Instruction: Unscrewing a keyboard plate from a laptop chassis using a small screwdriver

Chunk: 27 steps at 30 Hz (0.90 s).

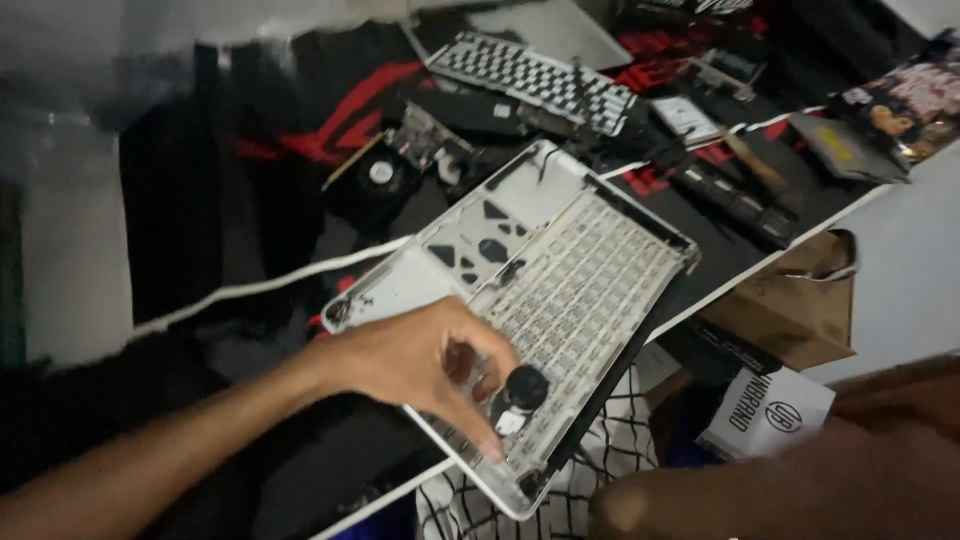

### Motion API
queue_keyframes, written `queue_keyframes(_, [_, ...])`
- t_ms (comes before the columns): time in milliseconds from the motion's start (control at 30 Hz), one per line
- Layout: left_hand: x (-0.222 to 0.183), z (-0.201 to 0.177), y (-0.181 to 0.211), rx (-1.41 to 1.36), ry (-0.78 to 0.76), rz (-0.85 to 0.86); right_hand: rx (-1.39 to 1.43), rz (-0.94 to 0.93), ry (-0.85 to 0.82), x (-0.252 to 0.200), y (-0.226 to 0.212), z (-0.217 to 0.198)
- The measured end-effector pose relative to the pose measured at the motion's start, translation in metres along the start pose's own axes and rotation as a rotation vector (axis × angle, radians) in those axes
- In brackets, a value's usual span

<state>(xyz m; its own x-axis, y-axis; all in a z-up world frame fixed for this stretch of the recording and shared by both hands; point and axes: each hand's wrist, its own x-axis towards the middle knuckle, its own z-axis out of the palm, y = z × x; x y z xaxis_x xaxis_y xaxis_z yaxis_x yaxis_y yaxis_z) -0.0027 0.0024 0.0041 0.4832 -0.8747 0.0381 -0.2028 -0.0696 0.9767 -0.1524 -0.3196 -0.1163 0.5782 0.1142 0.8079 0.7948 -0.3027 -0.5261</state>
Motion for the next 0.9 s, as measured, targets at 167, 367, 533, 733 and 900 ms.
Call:
queue_keyframes(167, [0.004, 0.002, 0.010, -0.032, 0.037, -0.073, 0.143, -0.145, -0.019, 0.137, 0.001, 0.063])
queue_keyframes(367, [0.006, 0.004, 0.000, 0.023, 0.124, -0.143, 0.325, -0.237, -0.108, 0.143, -0.006, 0.086])
queue_keyframes(533, [0.005, 0.004, -0.003, -0.052, 0.117, -0.112, 0.236, -0.203, -0.107, 0.137, 0.004, 0.096])
queue_keyframes(733, [0.006, 0.005, 0.008, 0.027, 0.089, -0.034, 0.352, -0.146, -0.147, 0.137, 0.004, 0.098])
queue_keyframes(900, [0.006, 0.006, -0.002, -0.121, 0.010, 0.076, 0.469, -0.185, -0.266, 0.142, 0.006, 0.097])
